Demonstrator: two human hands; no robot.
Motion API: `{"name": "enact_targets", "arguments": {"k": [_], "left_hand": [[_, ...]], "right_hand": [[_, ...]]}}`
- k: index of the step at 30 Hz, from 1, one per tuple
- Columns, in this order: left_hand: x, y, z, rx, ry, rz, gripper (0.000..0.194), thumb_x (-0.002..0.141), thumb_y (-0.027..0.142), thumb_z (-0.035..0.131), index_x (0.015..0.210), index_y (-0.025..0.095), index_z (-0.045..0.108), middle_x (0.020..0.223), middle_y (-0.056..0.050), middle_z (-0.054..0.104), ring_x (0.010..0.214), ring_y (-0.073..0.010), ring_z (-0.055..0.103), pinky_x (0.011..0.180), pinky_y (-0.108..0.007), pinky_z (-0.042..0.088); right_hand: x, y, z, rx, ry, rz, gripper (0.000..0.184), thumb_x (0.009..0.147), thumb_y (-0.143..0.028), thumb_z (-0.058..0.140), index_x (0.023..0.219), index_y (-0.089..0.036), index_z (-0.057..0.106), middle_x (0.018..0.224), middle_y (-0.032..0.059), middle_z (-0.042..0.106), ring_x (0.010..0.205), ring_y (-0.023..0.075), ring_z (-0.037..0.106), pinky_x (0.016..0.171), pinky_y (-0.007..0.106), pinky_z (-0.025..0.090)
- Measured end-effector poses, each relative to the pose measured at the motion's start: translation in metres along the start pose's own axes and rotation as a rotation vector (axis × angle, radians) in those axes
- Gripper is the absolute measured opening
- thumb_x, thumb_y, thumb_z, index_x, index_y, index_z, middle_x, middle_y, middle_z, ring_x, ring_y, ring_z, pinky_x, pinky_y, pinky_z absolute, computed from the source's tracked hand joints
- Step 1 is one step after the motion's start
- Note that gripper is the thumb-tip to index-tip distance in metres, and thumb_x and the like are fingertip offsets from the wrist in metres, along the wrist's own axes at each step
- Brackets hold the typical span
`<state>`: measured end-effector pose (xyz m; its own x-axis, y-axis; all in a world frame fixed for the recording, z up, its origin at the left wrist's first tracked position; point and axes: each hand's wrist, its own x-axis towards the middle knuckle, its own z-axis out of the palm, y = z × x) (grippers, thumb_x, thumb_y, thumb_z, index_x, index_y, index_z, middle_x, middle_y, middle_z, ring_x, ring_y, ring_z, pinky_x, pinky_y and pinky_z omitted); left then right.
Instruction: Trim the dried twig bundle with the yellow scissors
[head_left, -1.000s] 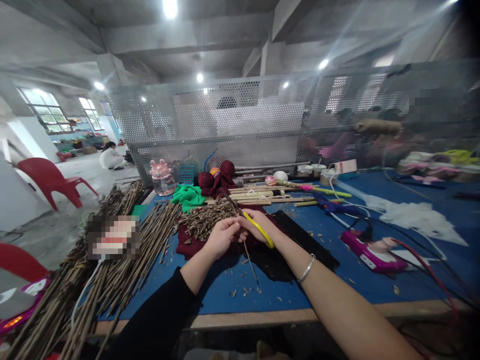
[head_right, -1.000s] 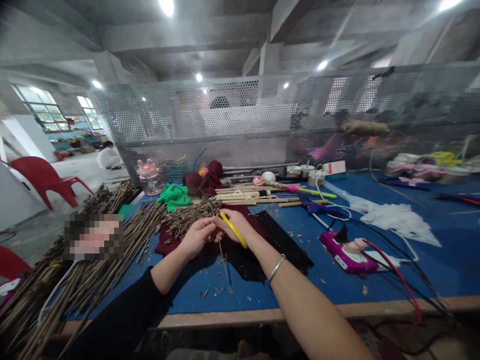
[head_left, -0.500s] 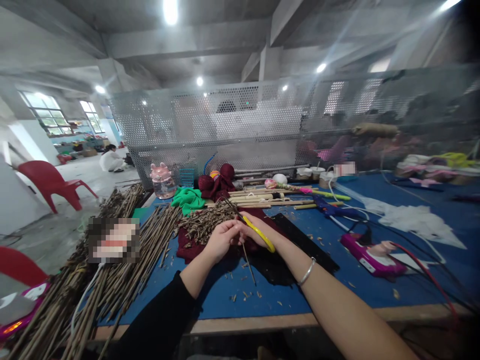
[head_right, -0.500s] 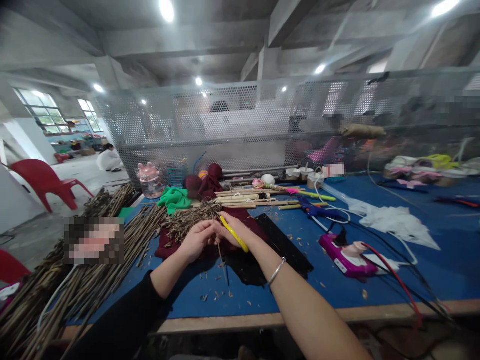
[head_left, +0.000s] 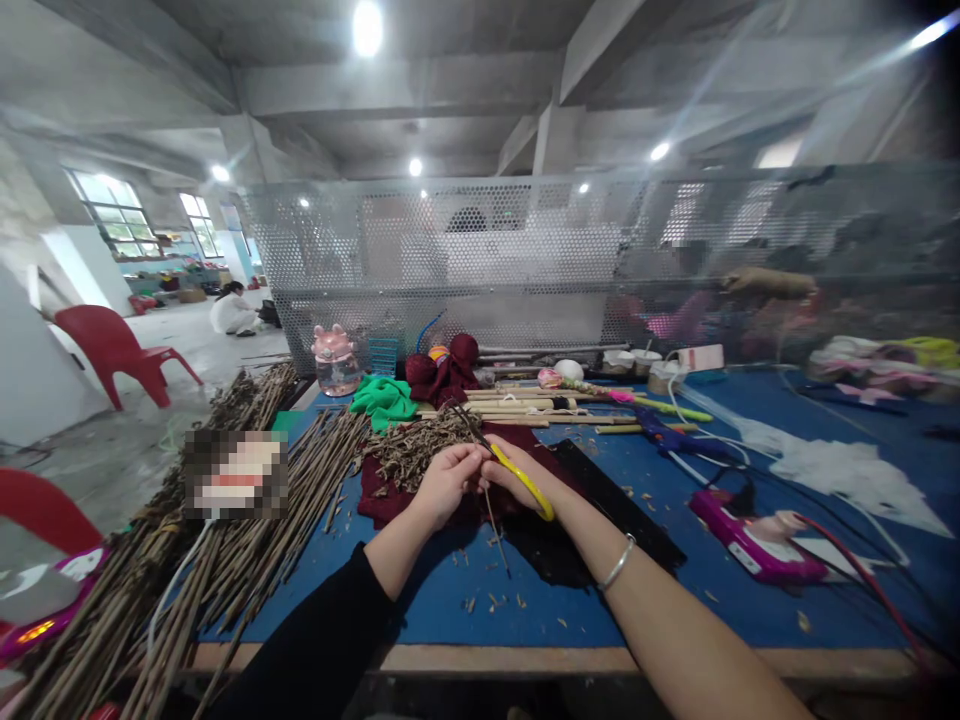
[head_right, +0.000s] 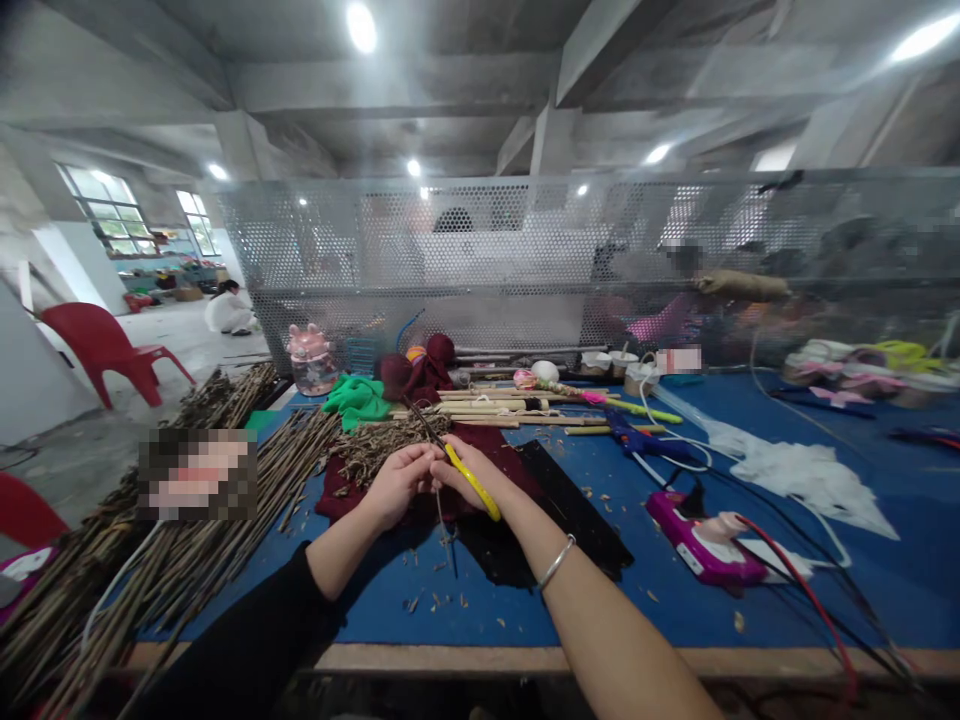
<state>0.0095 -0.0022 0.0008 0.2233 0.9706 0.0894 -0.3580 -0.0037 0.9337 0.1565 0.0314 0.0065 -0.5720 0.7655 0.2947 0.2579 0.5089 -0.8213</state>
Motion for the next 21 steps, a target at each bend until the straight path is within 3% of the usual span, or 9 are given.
{"name": "enact_targets", "arguments": {"k": [5, 12, 18, 21], "left_hand": [[0.001, -0.001, -0.002, 0.021, 0.0, -0.006, 0.036, 0.065, 0.044, 0.066, 0.079, 0.012, 0.06, 0.058, 0.001, 0.054, 0.048, -0.0066, 0.048, 0.048, -0.019, 0.035], [0.0, 0.002, -0.001, -0.003, 0.057, 0.01, 0.034, 0.064, 0.043, 0.067, 0.077, 0.012, 0.061, 0.056, 0.002, 0.053, 0.047, -0.0056, 0.047, 0.048, -0.018, 0.035], [0.003, -0.001, -0.006, 0.075, 0.139, 0.047, 0.039, 0.063, 0.045, 0.067, 0.082, 0.011, 0.065, 0.056, 0.001, 0.056, 0.046, -0.0049, 0.044, 0.047, -0.018, 0.035], [0.002, 0.001, -0.006, 0.106, 0.144, 0.058, 0.039, 0.063, 0.045, 0.067, 0.081, 0.01, 0.066, 0.055, 0.001, 0.055, 0.045, -0.0044, 0.042, 0.045, -0.018, 0.034]], "right_hand": [[0.0, 0.0, 0.0, -0.029, 0.0, -0.033, 0.039, 0.075, -0.052, 0.054, 0.09, -0.016, 0.051, 0.077, 0.0016, 0.058, 0.069, 0.0147, 0.054, 0.065, 0.026, 0.042], [0.0, -0.005, 0.002, -0.153, 0.071, 0.061, 0.034, 0.075, -0.05, 0.054, 0.079, -0.016, 0.054, 0.068, 0.0003, 0.059, 0.063, 0.014, 0.052, 0.058, 0.023, 0.039], [-0.002, -0.009, 0.001, -0.241, 0.05, 0.077, 0.048, 0.071, -0.048, 0.06, 0.105, -0.016, 0.051, 0.076, 0.0015, 0.06, 0.066, 0.0146, 0.052, 0.059, 0.024, 0.039], [-0.003, -0.01, 0.0, -0.258, 0.048, 0.073, 0.049, 0.071, -0.048, 0.06, 0.107, -0.016, 0.051, 0.075, 0.0012, 0.06, 0.065, 0.0141, 0.051, 0.058, 0.023, 0.038]]}}
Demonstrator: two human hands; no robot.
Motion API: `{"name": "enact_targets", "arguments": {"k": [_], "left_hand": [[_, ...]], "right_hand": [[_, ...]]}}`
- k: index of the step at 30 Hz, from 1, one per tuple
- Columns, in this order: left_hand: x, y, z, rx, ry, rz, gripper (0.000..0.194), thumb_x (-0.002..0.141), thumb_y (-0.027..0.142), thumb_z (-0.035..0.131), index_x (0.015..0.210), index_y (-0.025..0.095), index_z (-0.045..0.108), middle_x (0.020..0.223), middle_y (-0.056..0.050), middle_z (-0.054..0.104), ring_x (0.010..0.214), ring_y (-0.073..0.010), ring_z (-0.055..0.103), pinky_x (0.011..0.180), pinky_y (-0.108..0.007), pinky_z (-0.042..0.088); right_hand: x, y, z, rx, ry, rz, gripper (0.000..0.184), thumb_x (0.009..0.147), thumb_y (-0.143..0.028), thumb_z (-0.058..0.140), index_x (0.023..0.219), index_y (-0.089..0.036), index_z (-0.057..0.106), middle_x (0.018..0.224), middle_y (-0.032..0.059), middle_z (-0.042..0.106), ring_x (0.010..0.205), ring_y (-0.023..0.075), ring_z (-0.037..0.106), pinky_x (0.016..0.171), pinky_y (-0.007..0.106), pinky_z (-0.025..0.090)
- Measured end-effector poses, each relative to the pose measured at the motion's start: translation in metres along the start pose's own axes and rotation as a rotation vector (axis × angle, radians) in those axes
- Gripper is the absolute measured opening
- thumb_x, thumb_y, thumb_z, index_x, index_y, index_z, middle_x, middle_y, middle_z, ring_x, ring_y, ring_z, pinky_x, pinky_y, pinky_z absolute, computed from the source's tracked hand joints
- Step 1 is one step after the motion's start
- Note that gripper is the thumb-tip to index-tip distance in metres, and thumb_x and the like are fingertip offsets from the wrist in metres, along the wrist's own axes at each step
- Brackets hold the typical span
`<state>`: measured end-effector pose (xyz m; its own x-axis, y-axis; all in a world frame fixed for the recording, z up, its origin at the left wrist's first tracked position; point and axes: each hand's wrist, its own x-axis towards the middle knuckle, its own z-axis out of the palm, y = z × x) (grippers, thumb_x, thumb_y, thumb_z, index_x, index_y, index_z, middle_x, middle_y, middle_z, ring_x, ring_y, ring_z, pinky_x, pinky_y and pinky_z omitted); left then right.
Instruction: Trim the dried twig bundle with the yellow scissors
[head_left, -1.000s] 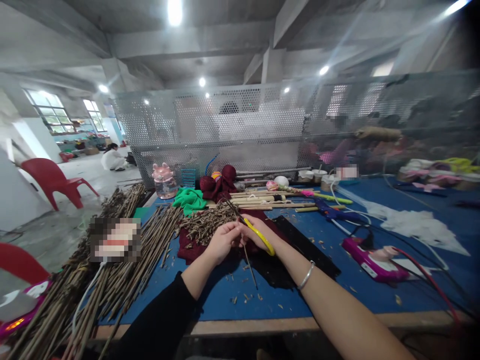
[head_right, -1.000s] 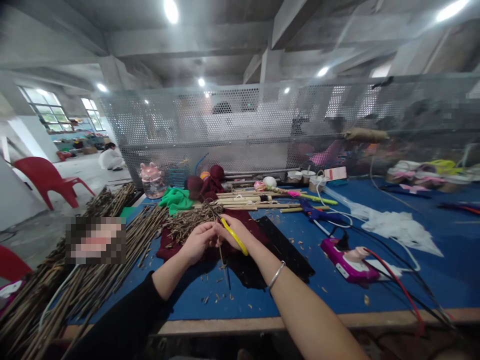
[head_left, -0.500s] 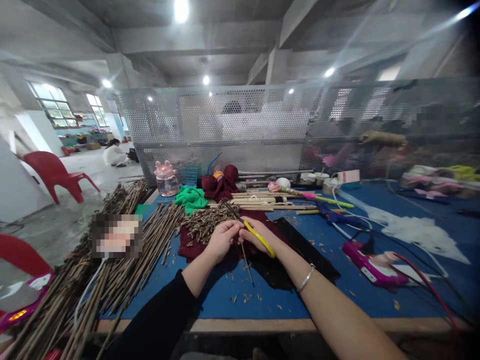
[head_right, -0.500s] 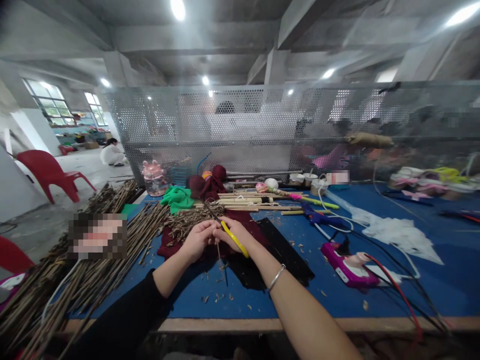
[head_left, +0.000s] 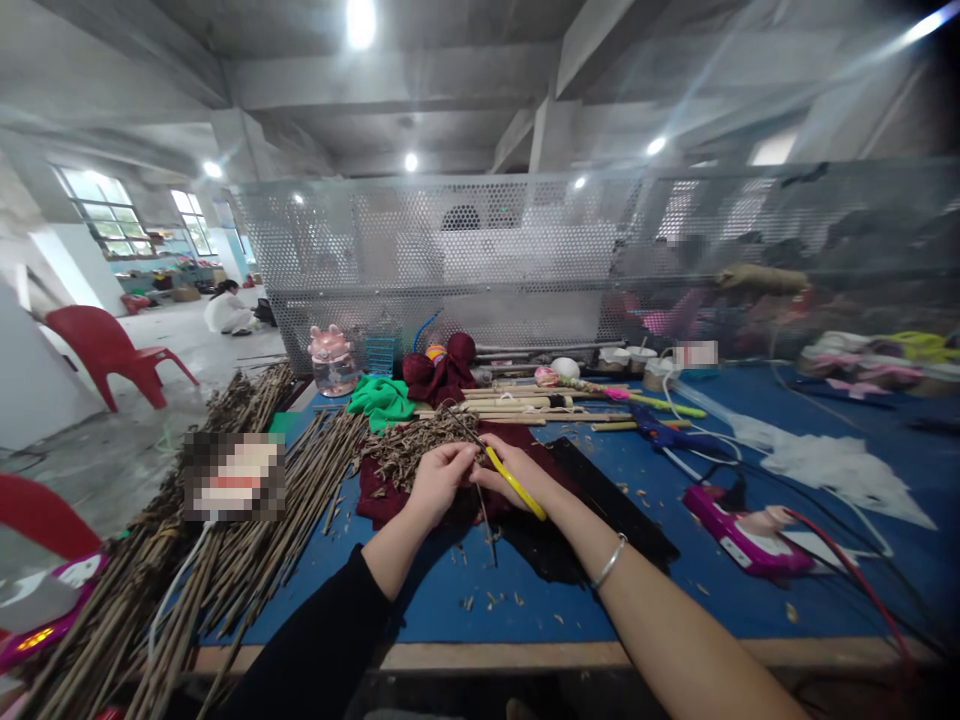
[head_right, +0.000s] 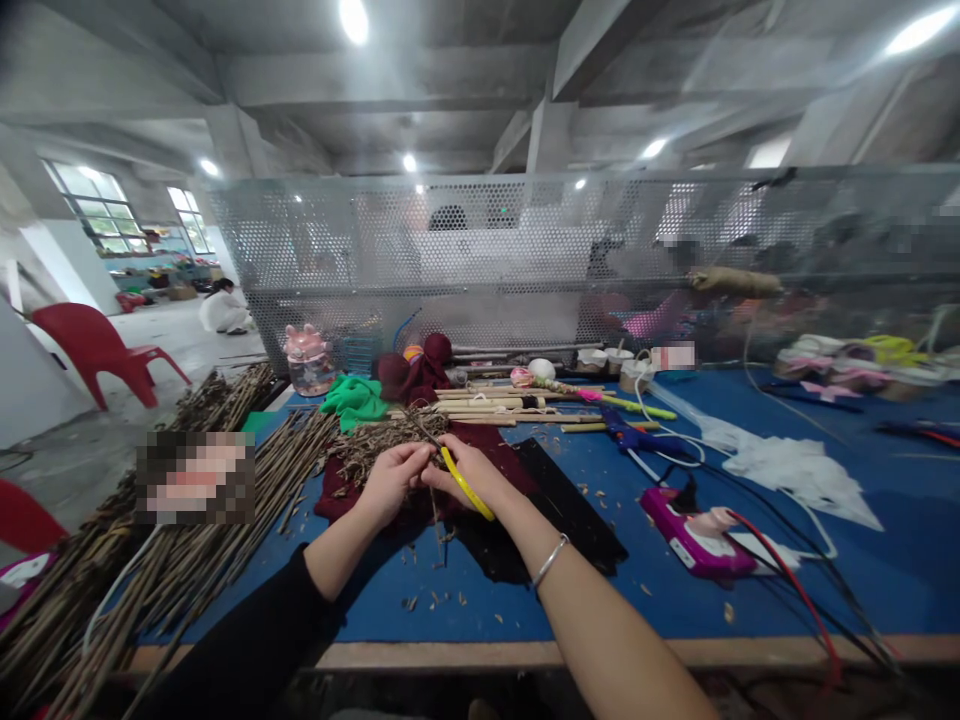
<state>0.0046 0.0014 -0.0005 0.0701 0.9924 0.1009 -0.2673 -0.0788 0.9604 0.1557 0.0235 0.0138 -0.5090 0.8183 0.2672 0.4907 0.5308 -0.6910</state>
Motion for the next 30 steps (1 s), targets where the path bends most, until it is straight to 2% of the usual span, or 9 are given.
{"name": "enact_targets", "arguments": {"k": [5, 10, 13, 20, 23, 26, 30], "left_hand": [[-0.0017, 0.0047, 0.0021, 0.001, 0.024, -0.038, 0.038, 0.061, 0.044, 0.069, 0.079, 0.01, 0.065, 0.05, 0.003, 0.052, 0.041, -0.0039, 0.042, 0.043, -0.017, 0.033], [-0.0039, 0.004, 0.0054, 0.041, -0.009, -0.129, 0.035, 0.06, 0.042, 0.069, 0.075, 0.011, 0.065, 0.058, 0.0, 0.059, 0.046, -0.0058, 0.049, 0.048, -0.019, 0.041], [-0.0059, 0.0055, 0.0079, 0.096, -0.004, -0.181, 0.032, 0.059, 0.041, 0.069, 0.068, 0.011, 0.062, 0.054, 0.0, 0.059, 0.045, -0.0069, 0.05, 0.048, -0.02, 0.042], [-0.0071, 0.0083, 0.0095, 0.104, 0.018, -0.139, 0.031, 0.058, 0.041, 0.068, 0.062, 0.012, 0.057, 0.048, 0.001, 0.056, 0.043, -0.0071, 0.049, 0.046, -0.019, 0.039], [-0.0059, 0.0074, 0.0081, 0.08, 0.03, -0.099, 0.034, 0.059, 0.044, 0.068, 0.063, 0.012, 0.057, 0.047, 0.002, 0.054, 0.041, -0.0066, 0.047, 0.044, -0.019, 0.036], [-0.0051, 0.0073, 0.0066, 0.062, 0.046, -0.068, 0.036, 0.059, 0.046, 0.068, 0.062, 0.012, 0.057, 0.045, 0.003, 0.051, 0.04, -0.0053, 0.043, 0.042, -0.018, 0.033], [-0.0048, 0.0065, 0.0061, 0.077, 0.032, -0.063, 0.036, 0.059, 0.045, 0.069, 0.063, 0.012, 0.059, 0.044, 0.003, 0.052, 0.039, -0.0052, 0.042, 0.041, -0.018, 0.032]], "right_hand": [[0.0001, -0.0044, -0.0007, 0.018, 0.036, -0.013, 0.039, 0.073, -0.047, 0.058, 0.097, -0.015, 0.056, 0.08, 0.0032, 0.062, 0.067, 0.0147, 0.053, 0.062, 0.024, 0.04], [0.0014, -0.0043, 0.0014, 0.01, 0.105, 0.008, 0.04, 0.075, -0.05, 0.054, 0.093, -0.014, 0.056, 0.074, 0.0031, 0.061, 0.063, 0.0147, 0.052, 0.059, 0.024, 0.04], [0.0018, -0.0023, 0.0031, 0.0, 0.108, 0.03, 0.044, 0.073, -0.051, 0.056, 0.096, -0.014, 0.055, 0.073, 0.0027, 0.061, 0.061, 0.0145, 0.053, 0.058, 0.024, 0.04], [0.0017, -0.0021, 0.0057, 0.005, 0.142, 0.006, 0.037, 0.076, -0.051, 0.053, 0.082, -0.015, 0.057, 0.068, 0.0014, 0.06, 0.06, 0.0138, 0.053, 0.055, 0.022, 0.038], [0.001, -0.0027, 0.0055, -0.006, 0.108, 0.021, 0.037, 0.074, -0.05, 0.056, 0.091, -0.016, 0.056, 0.069, 0.0016, 0.061, 0.061, 0.0143, 0.054, 0.056, 0.022, 0.038], [0.0004, -0.0031, 0.0055, -0.051, 0.077, 0.034, 0.048, 0.07, -0.048, 0.061, 0.105, -0.017, 0.052, 0.076, 0.0029, 0.062, 0.065, 0.0153, 0.054, 0.058, 0.023, 0.039], [0.0001, -0.0043, 0.0064, -0.062, 0.083, 0.011, 0.047, 0.072, -0.048, 0.059, 0.106, -0.016, 0.052, 0.074, 0.0027, 0.062, 0.062, 0.0145, 0.053, 0.056, 0.023, 0.038]]}}
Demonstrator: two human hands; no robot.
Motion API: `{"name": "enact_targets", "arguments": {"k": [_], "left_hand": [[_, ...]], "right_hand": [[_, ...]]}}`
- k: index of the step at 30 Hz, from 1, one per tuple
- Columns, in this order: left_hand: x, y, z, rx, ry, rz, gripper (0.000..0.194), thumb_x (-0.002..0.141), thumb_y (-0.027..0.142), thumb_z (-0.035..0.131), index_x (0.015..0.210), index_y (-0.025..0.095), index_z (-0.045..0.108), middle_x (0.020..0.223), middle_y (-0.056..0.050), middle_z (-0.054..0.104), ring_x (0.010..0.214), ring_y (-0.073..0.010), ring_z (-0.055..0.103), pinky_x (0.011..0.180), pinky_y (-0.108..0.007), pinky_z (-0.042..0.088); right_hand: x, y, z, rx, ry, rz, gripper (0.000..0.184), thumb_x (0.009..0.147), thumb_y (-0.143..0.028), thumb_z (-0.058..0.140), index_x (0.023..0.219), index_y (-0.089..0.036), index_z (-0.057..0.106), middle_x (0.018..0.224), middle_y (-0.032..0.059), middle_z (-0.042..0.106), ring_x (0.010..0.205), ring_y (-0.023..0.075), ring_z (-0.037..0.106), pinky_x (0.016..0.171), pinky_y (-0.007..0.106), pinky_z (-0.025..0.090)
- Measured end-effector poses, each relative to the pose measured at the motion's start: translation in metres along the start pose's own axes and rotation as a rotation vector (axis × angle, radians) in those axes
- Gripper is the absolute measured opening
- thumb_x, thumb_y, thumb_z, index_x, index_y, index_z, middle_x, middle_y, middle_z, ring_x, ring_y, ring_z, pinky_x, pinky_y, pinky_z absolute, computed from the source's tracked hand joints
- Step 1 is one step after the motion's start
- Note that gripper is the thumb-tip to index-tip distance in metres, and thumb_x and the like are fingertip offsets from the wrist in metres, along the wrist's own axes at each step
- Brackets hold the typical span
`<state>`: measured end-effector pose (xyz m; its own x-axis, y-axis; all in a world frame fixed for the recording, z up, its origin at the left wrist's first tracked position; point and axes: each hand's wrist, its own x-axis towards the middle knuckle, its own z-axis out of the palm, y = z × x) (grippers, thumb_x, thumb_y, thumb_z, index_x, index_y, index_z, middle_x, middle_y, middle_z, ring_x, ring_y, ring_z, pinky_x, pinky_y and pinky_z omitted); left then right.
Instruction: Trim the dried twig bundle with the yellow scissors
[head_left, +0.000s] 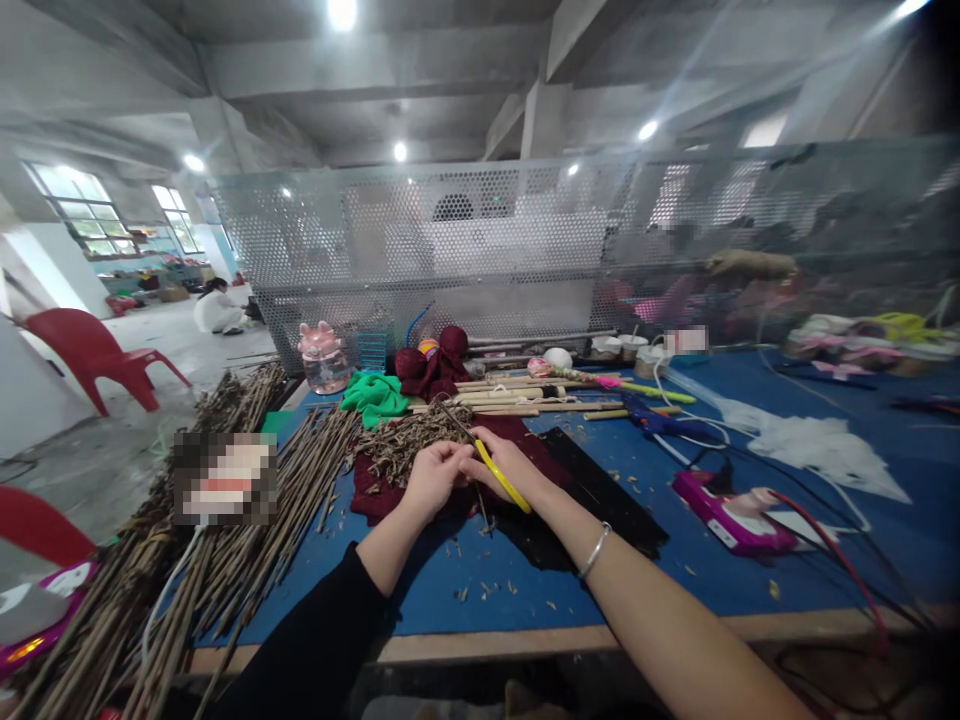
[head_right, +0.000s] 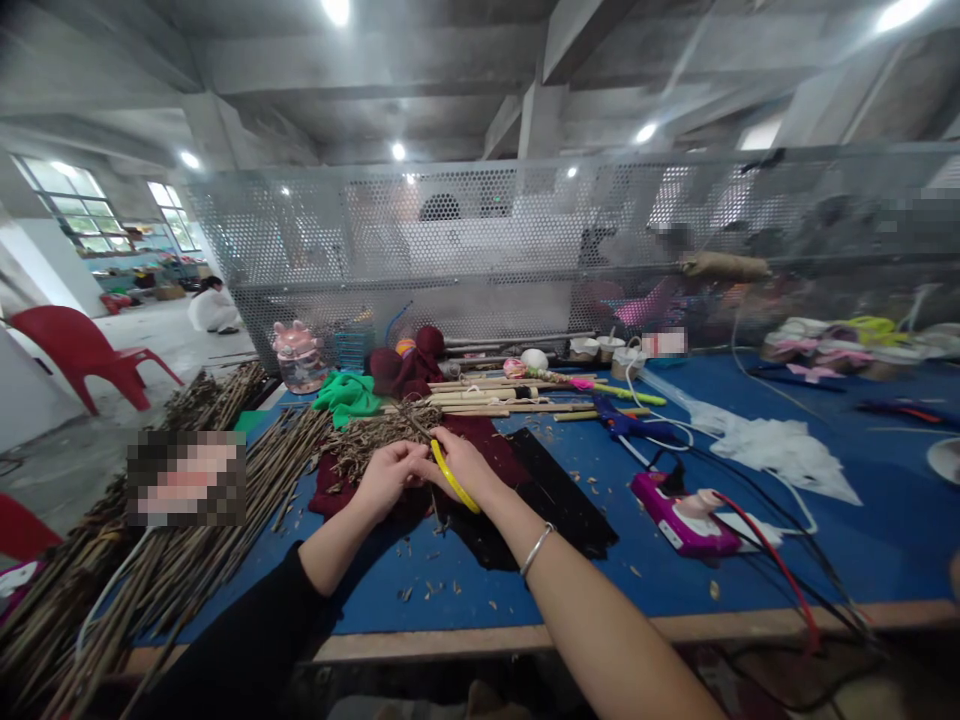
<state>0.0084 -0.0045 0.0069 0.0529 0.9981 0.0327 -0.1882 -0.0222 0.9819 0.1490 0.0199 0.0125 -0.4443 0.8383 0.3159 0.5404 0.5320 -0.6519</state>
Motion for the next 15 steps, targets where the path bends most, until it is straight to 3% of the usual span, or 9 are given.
{"name": "enact_targets", "arguments": {"k": [9, 15], "left_hand": [[0.0028, -0.0038, -0.0022, -0.006, 0.028, 0.012, 0.033, 0.06, 0.045, 0.068, 0.063, 0.013, 0.059, 0.044, 0.004, 0.05, 0.039, -0.0057, 0.041, 0.042, -0.018, 0.032], [0.0008, 0.0013, -0.0053, 0.096, 0.053, 0.121, 0.032, 0.064, 0.044, 0.065, 0.065, 0.012, 0.063, 0.06, -0.002, 0.061, 0.052, -0.0088, 0.049, 0.052, -0.02, 0.039]], "right_hand": [[0.0012, 0.0009, 0.0008, -0.034, 0.057, -0.003, 0.04, 0.073, -0.05, 0.057, 0.094, -0.016, 0.06, 0.07, 0.0028, 0.062, 0.059, 0.014, 0.053, 0.055, 0.023, 0.037], [-0.0004, -0.0004, 0.0025, -0.094, 0.022, -0.021, 0.047, 0.068, -0.047, 0.064, 0.105, -0.02, 0.052, 0.089, 0.0044, 0.062, 0.074, 0.0167, 0.055, 0.063, 0.025, 0.038]]}}
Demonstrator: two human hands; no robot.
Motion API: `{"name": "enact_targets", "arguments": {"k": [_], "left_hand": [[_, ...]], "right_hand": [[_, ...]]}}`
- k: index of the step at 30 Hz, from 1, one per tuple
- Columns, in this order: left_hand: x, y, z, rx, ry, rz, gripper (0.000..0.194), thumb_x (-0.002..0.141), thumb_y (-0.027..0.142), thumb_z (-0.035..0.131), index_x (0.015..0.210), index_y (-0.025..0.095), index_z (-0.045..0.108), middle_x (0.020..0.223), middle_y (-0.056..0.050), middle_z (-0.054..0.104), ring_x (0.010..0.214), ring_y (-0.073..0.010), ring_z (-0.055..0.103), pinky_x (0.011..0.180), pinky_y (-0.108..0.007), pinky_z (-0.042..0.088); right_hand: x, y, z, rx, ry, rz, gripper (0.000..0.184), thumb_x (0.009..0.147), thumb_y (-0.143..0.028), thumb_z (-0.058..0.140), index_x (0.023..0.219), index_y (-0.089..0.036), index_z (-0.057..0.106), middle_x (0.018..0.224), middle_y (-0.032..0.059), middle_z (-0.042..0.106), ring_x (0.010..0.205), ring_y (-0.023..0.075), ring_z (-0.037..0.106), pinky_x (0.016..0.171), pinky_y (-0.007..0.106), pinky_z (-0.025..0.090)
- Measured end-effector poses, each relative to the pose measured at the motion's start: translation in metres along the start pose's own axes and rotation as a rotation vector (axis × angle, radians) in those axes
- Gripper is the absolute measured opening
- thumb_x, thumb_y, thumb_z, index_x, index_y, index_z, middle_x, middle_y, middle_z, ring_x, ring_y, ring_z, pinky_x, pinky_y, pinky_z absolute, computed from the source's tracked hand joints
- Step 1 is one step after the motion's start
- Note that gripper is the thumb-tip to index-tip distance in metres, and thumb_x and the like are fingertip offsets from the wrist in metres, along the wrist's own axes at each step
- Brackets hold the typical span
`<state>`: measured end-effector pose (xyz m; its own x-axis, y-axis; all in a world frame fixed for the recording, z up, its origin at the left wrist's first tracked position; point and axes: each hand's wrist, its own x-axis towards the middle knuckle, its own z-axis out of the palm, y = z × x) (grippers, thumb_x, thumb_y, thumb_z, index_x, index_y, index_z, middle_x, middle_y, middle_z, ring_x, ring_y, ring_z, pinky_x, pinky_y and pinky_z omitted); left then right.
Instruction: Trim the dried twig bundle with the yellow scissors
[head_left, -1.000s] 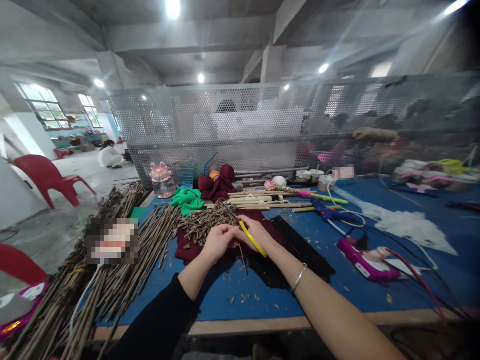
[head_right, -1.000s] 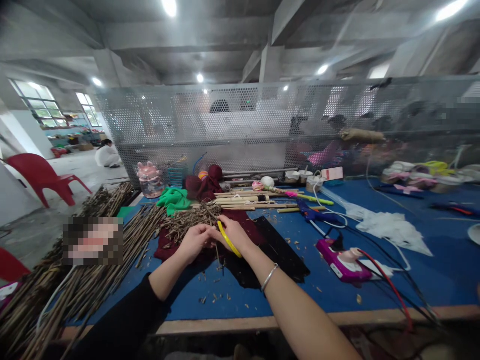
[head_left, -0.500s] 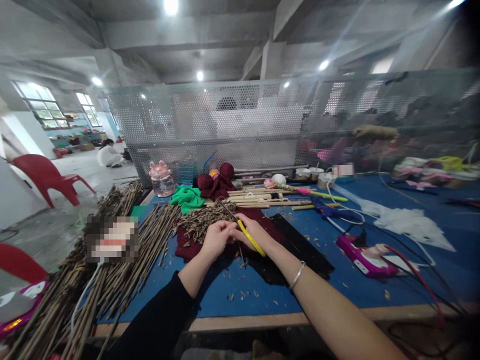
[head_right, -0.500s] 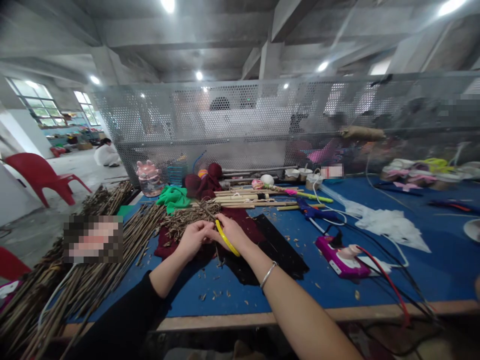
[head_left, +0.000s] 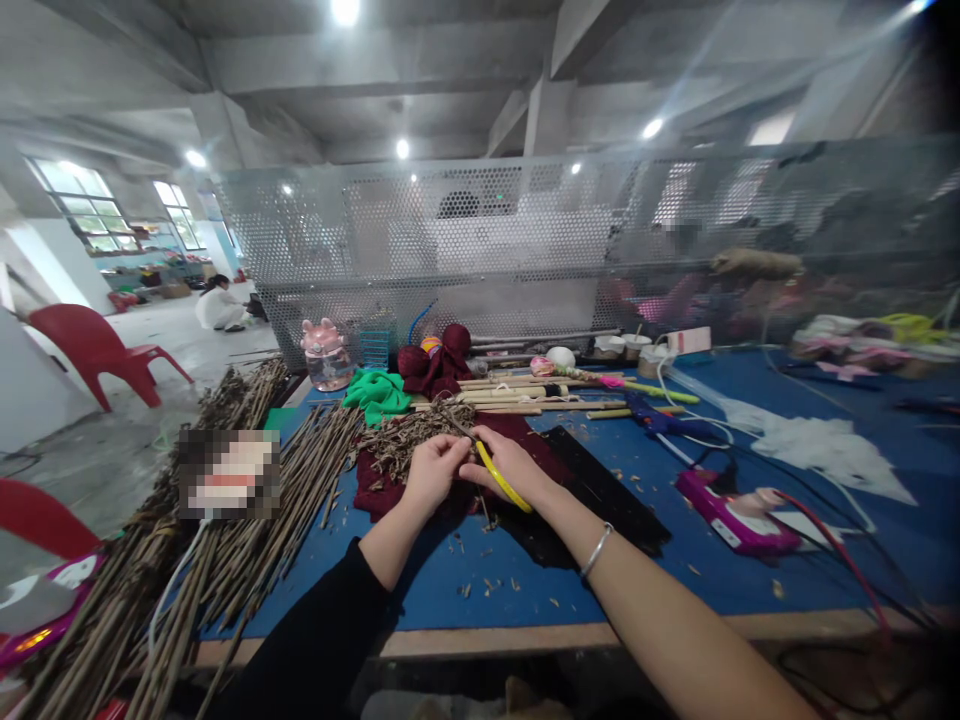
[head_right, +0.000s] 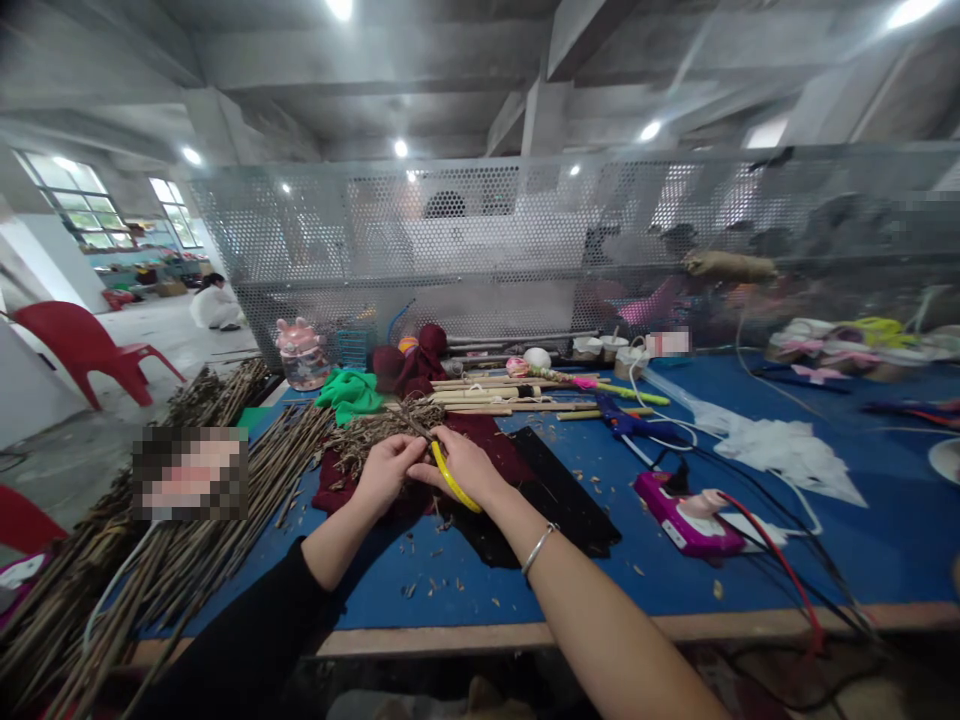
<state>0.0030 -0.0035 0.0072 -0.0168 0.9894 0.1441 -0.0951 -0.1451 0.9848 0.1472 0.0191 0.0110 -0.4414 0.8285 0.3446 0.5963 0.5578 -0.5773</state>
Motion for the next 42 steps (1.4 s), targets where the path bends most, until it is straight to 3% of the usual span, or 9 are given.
{"name": "enact_targets", "arguments": {"k": [8, 12, 19, 26, 30, 33, 38, 42], "left_hand": [[0.002, -0.001, 0.001, -0.07, 0.019, -0.064, 0.035, 0.059, 0.046, 0.069, 0.064, 0.013, 0.06, 0.046, 0.004, 0.048, 0.041, -0.005, 0.038, 0.042, -0.018, 0.03], [0.001, -0.001, 0.0, -0.047, 0.036, -0.038, 0.032, 0.061, 0.044, 0.067, 0.064, 0.013, 0.06, 0.048, 0.004, 0.05, 0.043, -0.0059, 0.04, 0.043, -0.019, 0.032], [0.001, 0.004, -0.001, 0.067, 0.096, 0.02, 0.029, 0.066, 0.041, 0.062, 0.06, 0.013, 0.058, 0.05, 0.002, 0.054, 0.046, -0.0078, 0.044, 0.047, -0.02, 0.034], [0.003, -0.002, -0.002, 0.098, 0.038, -0.041, 0.033, 0.065, 0.045, 0.062, 0.059, 0.013, 0.057, 0.047, 0.004, 0.048, 0.042, -0.006, 0.038, 0.042, -0.019, 0.031], [0.003, -0.006, -0.001, 0.073, -0.068, -0.125, 0.033, 0.063, 0.045, 0.064, 0.072, 0.013, 0.062, 0.056, 0.002, 0.055, 0.047, -0.0074, 0.046, 0.046, -0.019, 0.038], [0.002, -0.008, 0.001, 0.069, -0.078, -0.132, 0.033, 0.063, 0.044, 0.064, 0.072, 0.013, 0.063, 0.058, 0.001, 0.058, 0.049, -0.0081, 0.049, 0.047, -0.019, 0.039], [0.003, -0.009, -0.001, 0.035, -0.039, -0.098, 0.031, 0.065, 0.043, 0.064, 0.07, 0.013, 0.062, 0.051, 0.003, 0.052, 0.044, -0.0064, 0.043, 0.044, -0.019, 0.035], [0.005, -0.009, -0.004, 0.108, 0.029, 0.002, 0.029, 0.065, 0.041, 0.064, 0.068, 0.013, 0.063, 0.052, 0.003, 0.053, 0.045, -0.0063, 0.042, 0.045, -0.019, 0.033]], "right_hand": [[0.001, 0.0, 0.004, 0.049, 0.034, 0.004, 0.042, 0.071, -0.049, 0.061, 0.101, -0.019, 0.056, 0.075, 0.0039, 0.063, 0.063, 0.0158, 0.055, 0.058, 0.024, 0.038], [0.0, 0.0, 0.004, 0.018, 0.036, 0.019, 0.042, 0.073, -0.051, 0.058, 0.098, -0.018, 0.058, 0.069, 0.0035, 0.063, 0.059, 0.0155, 0.055, 0.055, 0.023, 0.036], [-0.002, 0.0, -0.003, -0.08, -0.034, -0.042, 0.05, 0.068, -0.052, 0.062, 0.106, -0.022, 0.052, 0.092, 0.0053, 0.062, 0.076, 0.0177, 0.056, 0.063, 0.025, 0.036], [-0.001, 0.001, -0.004, -0.092, -0.015, 0.016, 0.04, 0.072, -0.052, 0.058, 0.099, -0.022, 0.057, 0.076, 0.0027, 0.063, 0.062, 0.015, 0.055, 0.055, 0.022, 0.033], [0.0, 0.004, -0.002, -0.061, 0.036, 0.052, 0.043, 0.073, -0.053, 0.056, 0.102, -0.022, 0.058, 0.077, 0.0036, 0.065, 0.061, 0.0153, 0.056, 0.054, 0.022, 0.035], [0.001, 0.005, -0.002, -0.047, 0.039, 0.065, 0.043, 0.075, -0.054, 0.054, 0.102, -0.02, 0.058, 0.073, 0.0039, 0.065, 0.06, 0.0156, 0.057, 0.054, 0.022, 0.036], [0.001, 0.004, -0.003, -0.106, 0.022, 0.073, 0.046, 0.073, -0.054, 0.056, 0.105, -0.021, 0.056, 0.075, 0.0041, 0.065, 0.067, 0.0182, 0.06, 0.059, 0.024, 0.038], [-0.001, 0.002, -0.003, -0.174, 0.027, 0.047, 0.054, 0.067, -0.054, 0.062, 0.109, -0.022, 0.05, 0.094, 0.0057, 0.063, 0.084, 0.0209, 0.059, 0.065, 0.026, 0.038]]}}
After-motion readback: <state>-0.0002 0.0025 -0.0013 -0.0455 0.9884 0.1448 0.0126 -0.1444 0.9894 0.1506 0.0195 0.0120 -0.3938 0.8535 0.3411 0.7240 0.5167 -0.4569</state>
